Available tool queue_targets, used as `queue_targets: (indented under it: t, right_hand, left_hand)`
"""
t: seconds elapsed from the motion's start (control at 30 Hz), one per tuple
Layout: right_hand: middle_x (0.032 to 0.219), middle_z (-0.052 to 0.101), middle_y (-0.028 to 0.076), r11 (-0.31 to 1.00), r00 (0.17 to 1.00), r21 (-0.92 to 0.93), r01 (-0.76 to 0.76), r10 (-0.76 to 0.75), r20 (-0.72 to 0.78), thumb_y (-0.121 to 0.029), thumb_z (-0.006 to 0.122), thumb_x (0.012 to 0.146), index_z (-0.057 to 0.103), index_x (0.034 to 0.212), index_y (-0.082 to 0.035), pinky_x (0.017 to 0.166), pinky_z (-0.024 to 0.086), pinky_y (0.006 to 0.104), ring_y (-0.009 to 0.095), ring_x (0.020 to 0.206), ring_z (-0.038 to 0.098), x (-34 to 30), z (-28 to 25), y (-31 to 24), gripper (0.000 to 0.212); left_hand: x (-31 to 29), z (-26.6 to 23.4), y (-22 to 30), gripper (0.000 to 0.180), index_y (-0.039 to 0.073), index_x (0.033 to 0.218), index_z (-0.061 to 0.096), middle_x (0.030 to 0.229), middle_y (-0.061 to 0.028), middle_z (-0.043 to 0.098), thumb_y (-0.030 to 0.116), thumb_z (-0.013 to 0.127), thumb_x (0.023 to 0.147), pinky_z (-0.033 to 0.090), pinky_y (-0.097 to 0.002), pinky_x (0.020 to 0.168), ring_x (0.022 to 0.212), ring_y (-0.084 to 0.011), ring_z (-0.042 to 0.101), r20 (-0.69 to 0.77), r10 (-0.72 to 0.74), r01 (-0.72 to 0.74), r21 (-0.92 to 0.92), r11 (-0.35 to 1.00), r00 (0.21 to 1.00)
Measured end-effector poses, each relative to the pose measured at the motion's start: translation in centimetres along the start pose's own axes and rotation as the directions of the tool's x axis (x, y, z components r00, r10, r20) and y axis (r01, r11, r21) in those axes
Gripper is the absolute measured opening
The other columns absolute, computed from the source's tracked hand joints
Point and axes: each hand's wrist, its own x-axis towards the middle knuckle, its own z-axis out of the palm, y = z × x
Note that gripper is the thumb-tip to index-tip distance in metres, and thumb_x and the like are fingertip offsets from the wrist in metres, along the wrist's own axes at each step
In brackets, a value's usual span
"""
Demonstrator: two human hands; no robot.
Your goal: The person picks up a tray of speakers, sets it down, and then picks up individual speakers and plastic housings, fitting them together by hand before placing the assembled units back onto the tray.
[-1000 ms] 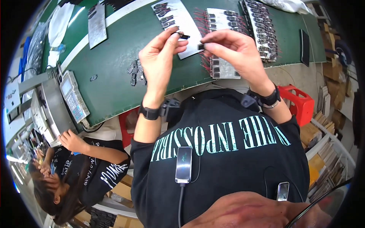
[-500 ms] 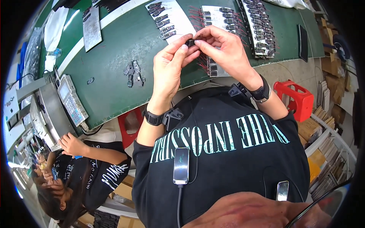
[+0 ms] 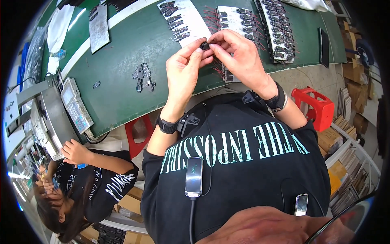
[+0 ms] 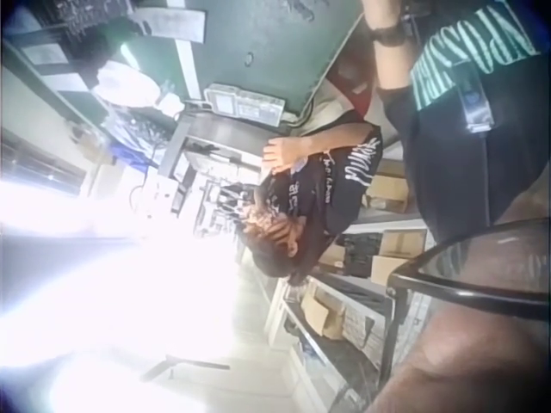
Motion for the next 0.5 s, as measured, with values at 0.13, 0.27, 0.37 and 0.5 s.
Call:
queue_targets:
  t: [0.13, 0.27, 0.37, 0.5]
  right_hand:
    - [0.095, 0.07, 0.008, 0.997, 0.998, 0.024, -0.069, 0.069, 0.013, -0.003, 0.064, 0.092, 0.065, 0.108, 0.0, 0.068, 0.055, 0.0247, 0.013, 0.077, 0.069, -0.16, 0.03, 0.15, 0.016]
    - [0.094, 0.069, 0.008, 0.997, 1.0, -0.078, 0.006, -0.007, -0.015, -0.003, 0.064, 0.092, 0.065, 0.106, 0.0, 0.067, 0.054, 0.0244, 0.012, 0.076, 0.069, -0.09, -0.06, -0.21, 0.015]
    - [0.092, 0.069, 0.007, 0.995, 0.998, -0.084, 0.048, -0.05, -0.023, -0.003, 0.064, 0.092, 0.066, 0.105, 0.0, 0.067, 0.054, 0.0244, 0.012, 0.075, 0.068, -0.19, -0.09, 0.28, 0.014]
    - [0.091, 0.069, 0.006, 0.998, 1.0, -0.057, 0.02, -0.02, -0.002, -0.004, 0.065, 0.091, 0.066, 0.103, 0.0, 0.066, 0.053, 0.0244, 0.011, 0.073, 0.067, -0.39, -0.34, 0.25, 0.013]
  left_hand:
    - [0.08, 0.02, -0.34, 0.029, -0.008, 0.127, 0.06, 0.116, -0.0153, 0.067, 0.002, 0.052, 0.102, 0.059, -0.0272, 0.086, 0.101, -0.0189, 0.07, 0.004, 0.03, -0.03, 0.052, 0.998, 1.0]
    - [-0.15, 0.34, -0.41, 0.029, -0.009, 0.127, 0.06, 0.115, -0.0157, 0.067, 0.002, 0.051, 0.102, 0.059, -0.027, 0.086, 0.1, -0.0188, 0.07, 0.005, 0.08, -0.08, 0.111, 0.991, 0.997]
    - [-0.16, 0.44, -0.28, 0.029, -0.009, 0.126, 0.06, 0.115, -0.0157, 0.067, 0.002, 0.05, 0.102, 0.059, -0.0273, 0.086, 0.1, -0.0188, 0.07, 0.01, 0.065, -0.066, 0.102, 0.993, 0.998]
    - [-0.25, 0.58, -0.17, 0.028, -0.009, 0.126, 0.061, 0.115, -0.0156, 0.067, 0.001, 0.05, 0.102, 0.06, -0.028, 0.085, 0.099, -0.0191, 0.07, 0.011, 0.028, -0.029, 0.075, 0.997, 1.0]
